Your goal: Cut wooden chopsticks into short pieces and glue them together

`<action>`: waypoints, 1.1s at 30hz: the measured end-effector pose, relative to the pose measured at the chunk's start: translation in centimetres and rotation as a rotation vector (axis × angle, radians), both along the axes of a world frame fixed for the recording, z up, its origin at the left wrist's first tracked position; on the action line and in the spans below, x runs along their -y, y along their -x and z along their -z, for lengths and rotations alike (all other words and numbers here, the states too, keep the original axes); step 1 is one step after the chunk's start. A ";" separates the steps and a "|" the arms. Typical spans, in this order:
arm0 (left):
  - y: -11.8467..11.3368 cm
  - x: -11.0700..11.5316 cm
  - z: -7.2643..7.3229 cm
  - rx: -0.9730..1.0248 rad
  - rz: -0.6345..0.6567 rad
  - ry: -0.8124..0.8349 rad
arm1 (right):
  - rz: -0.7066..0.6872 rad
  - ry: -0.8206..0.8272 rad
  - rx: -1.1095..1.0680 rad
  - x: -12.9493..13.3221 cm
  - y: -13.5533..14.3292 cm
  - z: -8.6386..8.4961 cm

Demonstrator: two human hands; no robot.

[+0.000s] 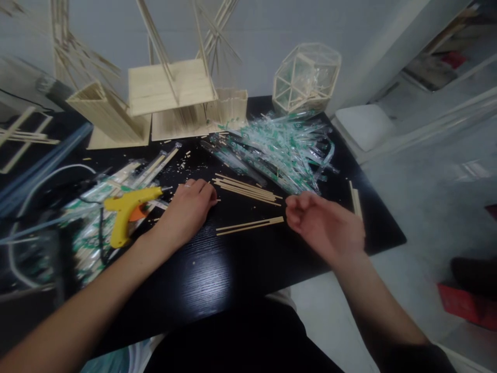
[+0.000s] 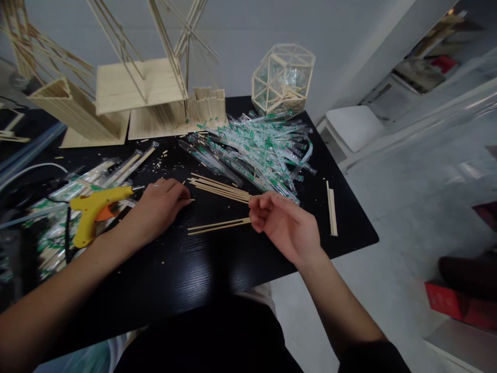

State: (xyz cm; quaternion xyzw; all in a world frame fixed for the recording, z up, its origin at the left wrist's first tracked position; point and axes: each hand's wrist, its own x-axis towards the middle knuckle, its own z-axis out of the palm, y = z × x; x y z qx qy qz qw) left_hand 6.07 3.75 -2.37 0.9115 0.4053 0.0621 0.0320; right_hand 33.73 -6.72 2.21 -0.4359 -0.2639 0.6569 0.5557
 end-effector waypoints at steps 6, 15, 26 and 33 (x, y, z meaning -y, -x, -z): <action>-0.2 0.6 -0.7 -0.035 -0.012 -0.065 | 0.019 0.056 -0.098 -0.1 1.1 0.8; 1.3 4.2 -1.3 0.383 -0.020 0.133 | -0.012 -0.047 0.160 0.3 1.9 2.1; 1.1 6.7 0.3 0.426 0.083 0.220 | -0.164 -0.487 1.053 0.8 4.3 3.0; 1.0 6.6 0.1 0.451 0.061 0.258 | -0.185 -0.461 1.004 0.2 4.8 3.1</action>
